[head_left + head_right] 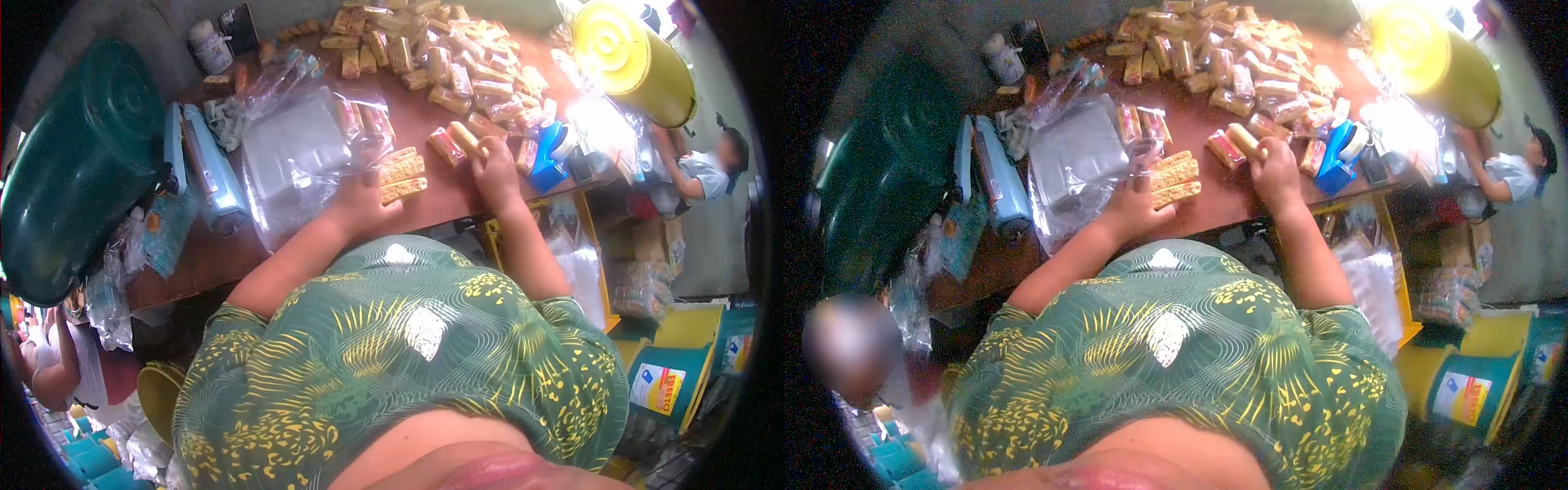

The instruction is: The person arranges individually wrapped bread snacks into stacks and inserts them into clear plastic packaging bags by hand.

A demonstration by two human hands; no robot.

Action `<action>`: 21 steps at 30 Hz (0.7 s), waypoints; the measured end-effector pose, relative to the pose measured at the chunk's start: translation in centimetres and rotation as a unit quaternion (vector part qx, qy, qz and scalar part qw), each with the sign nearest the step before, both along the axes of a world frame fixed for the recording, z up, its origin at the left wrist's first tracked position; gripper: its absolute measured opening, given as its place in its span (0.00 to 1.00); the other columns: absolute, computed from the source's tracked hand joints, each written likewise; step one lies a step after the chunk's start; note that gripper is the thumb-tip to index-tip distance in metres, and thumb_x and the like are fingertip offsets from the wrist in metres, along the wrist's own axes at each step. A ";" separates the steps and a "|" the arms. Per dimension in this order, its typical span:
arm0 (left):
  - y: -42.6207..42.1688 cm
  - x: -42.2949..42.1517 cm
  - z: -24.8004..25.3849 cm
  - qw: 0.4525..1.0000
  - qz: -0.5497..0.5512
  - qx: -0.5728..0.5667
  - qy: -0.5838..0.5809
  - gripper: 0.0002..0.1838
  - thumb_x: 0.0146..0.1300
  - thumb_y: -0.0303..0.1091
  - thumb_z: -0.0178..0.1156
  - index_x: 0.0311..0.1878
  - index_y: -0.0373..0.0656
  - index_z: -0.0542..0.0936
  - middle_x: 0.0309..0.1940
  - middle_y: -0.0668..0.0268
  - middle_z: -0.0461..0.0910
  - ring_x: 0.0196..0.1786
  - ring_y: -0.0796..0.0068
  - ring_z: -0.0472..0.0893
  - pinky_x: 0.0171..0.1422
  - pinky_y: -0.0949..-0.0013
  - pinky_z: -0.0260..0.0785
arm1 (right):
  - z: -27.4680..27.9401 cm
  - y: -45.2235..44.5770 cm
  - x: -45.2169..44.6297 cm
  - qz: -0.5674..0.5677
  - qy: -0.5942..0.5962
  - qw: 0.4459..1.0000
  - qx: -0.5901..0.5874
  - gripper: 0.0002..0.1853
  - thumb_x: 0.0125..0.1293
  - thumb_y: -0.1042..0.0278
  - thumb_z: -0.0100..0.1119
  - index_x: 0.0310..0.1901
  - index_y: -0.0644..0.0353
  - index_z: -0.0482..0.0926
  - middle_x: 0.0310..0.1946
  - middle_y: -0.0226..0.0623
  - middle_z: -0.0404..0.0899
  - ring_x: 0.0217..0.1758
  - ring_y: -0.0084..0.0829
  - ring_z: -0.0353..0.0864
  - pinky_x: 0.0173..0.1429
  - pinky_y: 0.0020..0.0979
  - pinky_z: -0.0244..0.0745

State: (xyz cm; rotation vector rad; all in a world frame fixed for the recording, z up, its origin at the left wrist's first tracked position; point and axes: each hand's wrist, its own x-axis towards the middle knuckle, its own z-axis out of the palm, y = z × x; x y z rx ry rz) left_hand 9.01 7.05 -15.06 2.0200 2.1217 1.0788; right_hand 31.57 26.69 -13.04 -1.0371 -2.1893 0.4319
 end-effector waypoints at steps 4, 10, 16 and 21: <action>-0.9 0.7 2.1 0.992 0.004 -0.122 -0.035 0.56 0.53 0.47 0.72 0.79 0.46 0.48 0.71 0.46 0.62 0.71 0.40 0.66 0.76 0.47 0.60 | 1.1 -2.3 -0.8 0.075 -0.090 0.983 0.144 0.10 0.57 0.65 0.69 0.41 0.54 0.82 0.46 0.38 0.80 0.55 0.46 0.77 0.60 0.45 0.72; -0.9 0.2 0.5 0.998 0.005 -0.063 -0.014 0.55 0.53 0.51 0.73 0.78 0.45 0.52 0.71 0.50 0.62 0.70 0.43 0.68 0.75 0.48 0.61 | 2.0 5.3 0.7 0.048 -0.077 0.986 0.142 0.11 0.59 0.66 0.68 0.44 0.51 0.83 0.48 0.41 0.83 0.55 0.47 0.79 0.59 0.44 0.74; -0.9 0.1 0.6 0.999 0.000 -0.042 -0.018 0.55 0.53 0.54 0.73 0.77 0.41 0.54 0.70 0.46 0.62 0.70 0.43 0.67 0.76 0.50 0.60 | 4.4 4.3 0.4 -0.006 -0.084 0.996 -0.037 0.15 0.60 0.69 0.67 0.48 0.59 0.77 0.43 0.49 0.83 0.46 0.52 0.83 0.54 0.46 0.77; -0.8 0.5 1.9 0.994 -0.083 -0.072 0.020 0.55 0.52 0.54 0.73 0.76 0.39 0.56 0.69 0.41 0.65 0.68 0.38 0.69 0.75 0.50 0.62 | 5.8 -2.4 -2.7 0.064 -0.053 0.992 -0.095 0.20 0.59 0.69 0.69 0.52 0.61 0.75 0.45 0.54 0.81 0.51 0.56 0.81 0.56 0.46 0.76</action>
